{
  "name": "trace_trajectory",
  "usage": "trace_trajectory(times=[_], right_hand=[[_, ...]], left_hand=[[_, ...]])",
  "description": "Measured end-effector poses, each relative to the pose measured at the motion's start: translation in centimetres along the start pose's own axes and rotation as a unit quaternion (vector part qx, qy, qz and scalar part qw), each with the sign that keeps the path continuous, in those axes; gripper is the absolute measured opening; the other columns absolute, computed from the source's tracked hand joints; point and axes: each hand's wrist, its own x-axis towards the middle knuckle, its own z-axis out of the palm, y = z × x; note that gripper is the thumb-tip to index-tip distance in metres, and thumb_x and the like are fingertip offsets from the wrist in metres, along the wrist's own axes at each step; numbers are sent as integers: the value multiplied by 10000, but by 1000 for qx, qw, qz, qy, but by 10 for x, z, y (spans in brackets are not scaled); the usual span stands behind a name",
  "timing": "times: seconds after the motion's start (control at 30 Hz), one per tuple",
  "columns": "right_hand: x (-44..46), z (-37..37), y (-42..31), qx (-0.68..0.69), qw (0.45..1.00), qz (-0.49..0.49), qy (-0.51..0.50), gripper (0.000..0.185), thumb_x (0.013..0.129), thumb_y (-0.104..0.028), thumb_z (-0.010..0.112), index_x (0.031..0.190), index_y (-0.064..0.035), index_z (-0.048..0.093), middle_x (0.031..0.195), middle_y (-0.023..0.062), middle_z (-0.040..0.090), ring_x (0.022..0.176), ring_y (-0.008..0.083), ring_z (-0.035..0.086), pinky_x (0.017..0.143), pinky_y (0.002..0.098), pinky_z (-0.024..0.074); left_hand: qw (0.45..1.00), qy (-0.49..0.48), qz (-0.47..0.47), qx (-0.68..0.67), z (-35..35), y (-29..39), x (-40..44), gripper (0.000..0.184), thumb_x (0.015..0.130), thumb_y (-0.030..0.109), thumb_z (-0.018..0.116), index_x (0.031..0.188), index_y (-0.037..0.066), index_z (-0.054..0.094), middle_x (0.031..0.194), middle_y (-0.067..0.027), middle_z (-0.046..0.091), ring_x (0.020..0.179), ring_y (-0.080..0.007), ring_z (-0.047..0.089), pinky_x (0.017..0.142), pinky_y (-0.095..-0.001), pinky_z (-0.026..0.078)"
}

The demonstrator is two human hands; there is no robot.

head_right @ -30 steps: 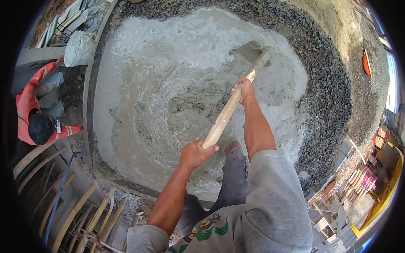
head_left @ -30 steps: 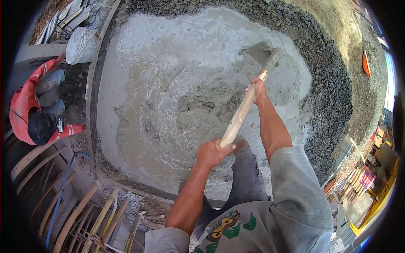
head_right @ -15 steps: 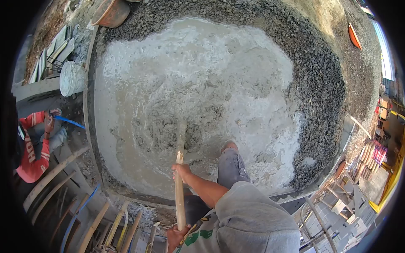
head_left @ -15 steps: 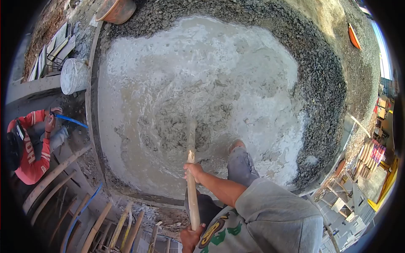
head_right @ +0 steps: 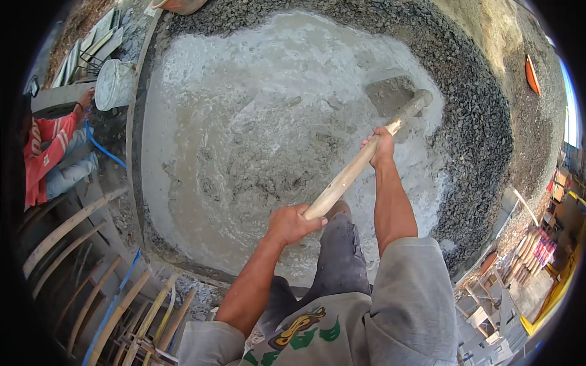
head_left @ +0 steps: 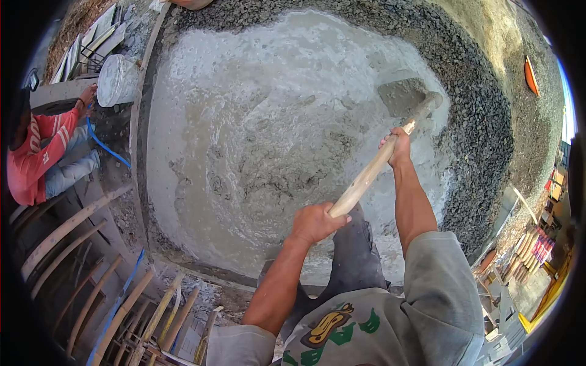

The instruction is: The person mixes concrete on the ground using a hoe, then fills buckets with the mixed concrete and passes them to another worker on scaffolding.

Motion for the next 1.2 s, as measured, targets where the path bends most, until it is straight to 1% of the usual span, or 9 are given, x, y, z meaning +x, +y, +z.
trace_trajectory(times=[0.2,0.33,0.4,0.5,0.73,0.83,0.97,1.1,1.2], right_hand=[[-24,42,151,-121,986,116,4,335,734,-184,587,1005,-11,488,751,134,497,539,272,536,477,437,475],[-115,69,270,-124,967,221,-10,277,731,-176,604,954,-41,510,722,117,507,535,265,551,483,440,486],[-165,73,320,-134,952,272,-42,252,729,-177,617,909,-23,530,716,121,522,527,269,554,481,444,489],[-214,64,365,-195,913,345,-93,276,738,-173,639,938,-31,512,728,118,518,545,265,560,500,422,501],[-249,67,297,-256,915,277,-141,176,744,-114,622,849,-12,525,655,107,536,479,241,556,444,391,486],[-217,109,237,-254,939,167,-161,172,744,-124,613,844,-22,519,645,95,525,482,234,555,439,388,483],[-134,211,199,-211,951,59,-220,206,740,-164,573,877,-28,503,676,94,486,505,237,536,464,397,469],[-81,267,236,-269,942,51,-195,236,727,-153,602,896,-8,523,709,114,514,526,228,539,468,403,492],[-108,221,295,-364,906,107,-185,301,705,-113,625,962,20,542,720,124,530,482,234,535,459,395,495]], left_hand=[[992,45,-112,-29,24,-81,-87,543,737,593,641,937,91,690,712,-137,655,726,-330,646,673,-401,483],[972,72,-225,-5,8,-127,-196,523,724,536,684,880,36,690,674,-127,650,677,-291,648,639,-384,486],[954,63,-292,-25,18,-150,-252,615,699,635,639,901,57,693,711,-191,650,736,-382,643,667,-444,492],[924,116,-346,-115,79,-176,-327,580,677,596,692,838,39,691,682,-192,643,691,-362,648,631,-435,491],[917,192,-247,-247,157,-166,-327,522,686,551,724,821,48,685,681,-166,653,628,-324,657,587,-404,507],[954,194,-169,-155,138,-180,-247,466,678,473,764,886,64,689,705,-161,658,660,-283,672,601,-375,512],[949,271,-116,-115,41,-193,-127,454,699,511,723,831,79,674,678,-148,645,662,-325,645,619,-406,492],[931,235,-169,-224,-10,-177,-111,519,714,560,677,835,56,659,681,-152,648,674,-300,646,641,-412,483],[877,194,-223,-379,71,-183,-145,446,739,421,710,812,-12,632,621,-91,611,586,-189,600,561,-345,466]])
